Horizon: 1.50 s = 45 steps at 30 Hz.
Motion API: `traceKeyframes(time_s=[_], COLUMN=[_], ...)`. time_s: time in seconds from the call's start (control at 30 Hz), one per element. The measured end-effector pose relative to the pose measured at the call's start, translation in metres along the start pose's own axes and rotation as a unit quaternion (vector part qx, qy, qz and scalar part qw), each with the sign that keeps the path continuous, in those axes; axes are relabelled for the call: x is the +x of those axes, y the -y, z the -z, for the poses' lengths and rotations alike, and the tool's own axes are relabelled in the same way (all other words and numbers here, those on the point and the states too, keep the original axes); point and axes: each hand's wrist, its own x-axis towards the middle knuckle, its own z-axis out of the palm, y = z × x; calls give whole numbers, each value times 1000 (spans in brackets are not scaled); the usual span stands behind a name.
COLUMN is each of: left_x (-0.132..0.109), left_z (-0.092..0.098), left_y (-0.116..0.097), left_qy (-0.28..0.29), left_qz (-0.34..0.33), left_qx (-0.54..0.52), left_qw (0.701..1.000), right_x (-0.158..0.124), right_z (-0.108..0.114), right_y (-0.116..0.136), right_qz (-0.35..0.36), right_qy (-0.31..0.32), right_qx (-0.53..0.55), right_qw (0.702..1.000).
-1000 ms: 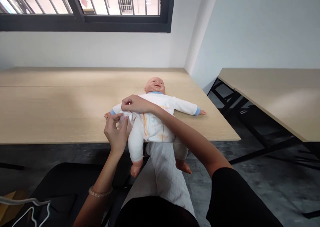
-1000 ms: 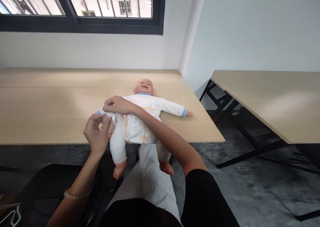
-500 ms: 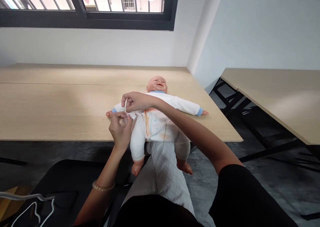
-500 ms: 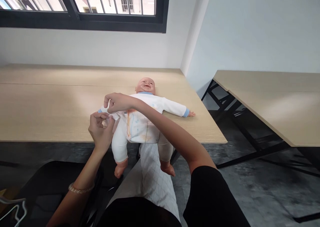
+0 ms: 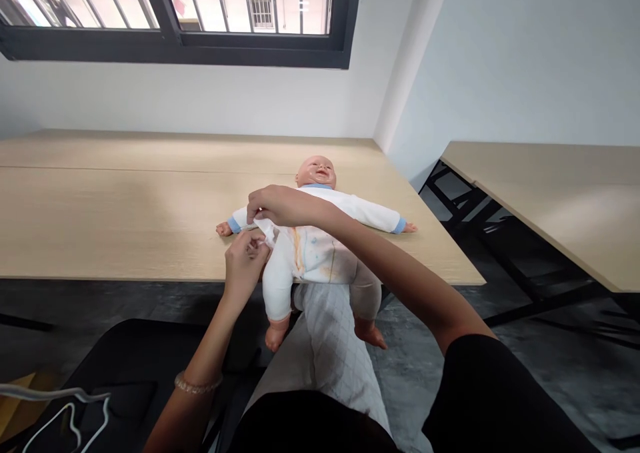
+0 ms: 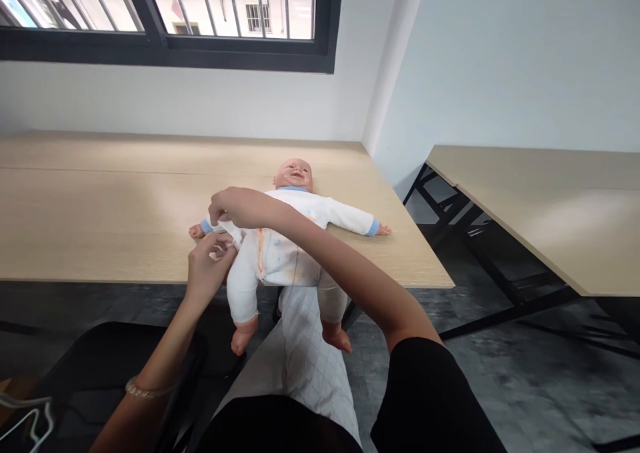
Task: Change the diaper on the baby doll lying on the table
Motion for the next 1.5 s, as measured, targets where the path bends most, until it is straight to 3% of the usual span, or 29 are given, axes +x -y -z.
traceKeyframes(time_s=[0.17,0.37,0.47,0.6,0.8,1.1,1.23,1.37,1.5], left_x=[5,8,10,12,17,19,17,18,18], left_z=[-3,-4,-2,-1,0,3,0,-10,-20], left_y=[-18,-33,-28,-21,-24,-17,-34,-51,-50], left_qy=[-24,-26,-14,39,45,92,61,117,155], left_qz=[81,-5,13,73,43,44,-13,-128,-149], left_qx=[-122,-23,-20,-85,-84,-111,-82,-39,-47], left_qw=[989,999,1000,993,995,989,995,984,975], right_x=[-9,-20,-32,-54,-82,-111,-113,-113,-115], right_z=[13,21,20,15,9,-24,-36,-39,-38], right_y=[8,-3,-10,-12,-7,-19,-21,-21,-22], right_qz=[5,-2,-6,8,-21,-32,-43,-47,-49], right_qy=[-18,-41,-45,-90,-160,-239,-277,-284,-279], right_qx=[-37,4,41,38,11,94,102,107,111], right_qw=[999,999,998,995,987,966,954,952,953])
